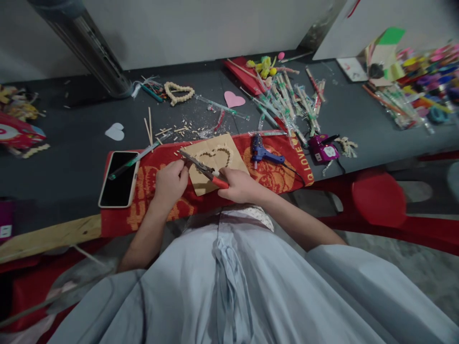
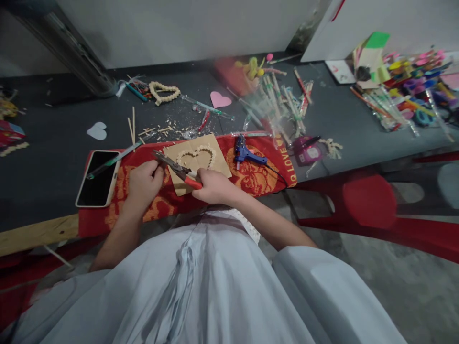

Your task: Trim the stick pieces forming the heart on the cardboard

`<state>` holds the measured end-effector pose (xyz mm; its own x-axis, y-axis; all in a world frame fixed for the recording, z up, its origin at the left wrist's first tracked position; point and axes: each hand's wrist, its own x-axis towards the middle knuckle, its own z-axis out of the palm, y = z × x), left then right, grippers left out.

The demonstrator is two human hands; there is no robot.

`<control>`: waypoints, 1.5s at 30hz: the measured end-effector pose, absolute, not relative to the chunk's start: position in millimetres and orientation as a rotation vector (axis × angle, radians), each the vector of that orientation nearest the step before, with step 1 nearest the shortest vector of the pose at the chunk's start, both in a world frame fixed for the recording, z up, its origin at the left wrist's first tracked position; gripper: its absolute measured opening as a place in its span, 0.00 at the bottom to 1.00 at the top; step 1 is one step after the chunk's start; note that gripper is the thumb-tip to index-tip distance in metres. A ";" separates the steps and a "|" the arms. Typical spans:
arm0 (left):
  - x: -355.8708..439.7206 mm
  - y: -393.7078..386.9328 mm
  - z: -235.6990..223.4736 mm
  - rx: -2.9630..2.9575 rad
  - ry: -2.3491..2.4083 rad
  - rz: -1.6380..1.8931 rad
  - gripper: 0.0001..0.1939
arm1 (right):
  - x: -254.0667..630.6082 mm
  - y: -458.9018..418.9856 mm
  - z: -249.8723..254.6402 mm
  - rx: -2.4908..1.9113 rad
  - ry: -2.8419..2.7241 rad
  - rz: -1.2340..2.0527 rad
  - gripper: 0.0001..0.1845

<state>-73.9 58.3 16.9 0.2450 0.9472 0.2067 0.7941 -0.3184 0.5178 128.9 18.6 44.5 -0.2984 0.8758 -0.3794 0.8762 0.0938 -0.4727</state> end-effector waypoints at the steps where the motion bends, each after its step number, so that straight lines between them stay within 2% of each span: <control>1: -74.6 58.8 14.3 2.268 1.613 0.712 0.09 | 129.6 19.0 44.4 1.848 2.328 -1.022 0.15; 9: -77.5 63.9 16.7 2.227 1.502 0.883 0.13 | 136.6 23.0 33.6 1.825 2.558 -1.061 0.19; 15: -78.5 61.2 25.7 1.648 1.243 0.833 0.12 | 147.9 30.4 28.1 1.675 2.711 -1.089 0.29; 19: -82.3 60.5 20.5 1.344 1.092 0.757 0.13 | 147.5 30.1 33.6 1.685 2.687 -1.023 0.25; 24: -79.1 60.8 20.4 1.270 1.085 0.792 0.13 | 137.3 23.5 38.3 1.802 2.604 -0.877 0.16; 29: -75.5 63.5 19.0 1.477 1.250 0.733 0.13 | 128.4 15.9 36.5 1.940 2.453 -0.844 0.15; 36: -69.5 55.7 14.2 2.378 1.789 0.632 0.08 | 128.0 18.8 37.3 1.960 2.348 -1.004 0.17; 45: -83.9 63.4 10.1 2.389 1.533 0.803 0.11 | 133.9 19.6 38.9 1.862 2.461 -1.076 0.18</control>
<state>-83.9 63.4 10.1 0.3175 0.8860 0.3380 0.7822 -0.4462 0.4348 133.9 19.6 38.9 -0.3458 0.8961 -0.2784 0.8128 0.1378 -0.5661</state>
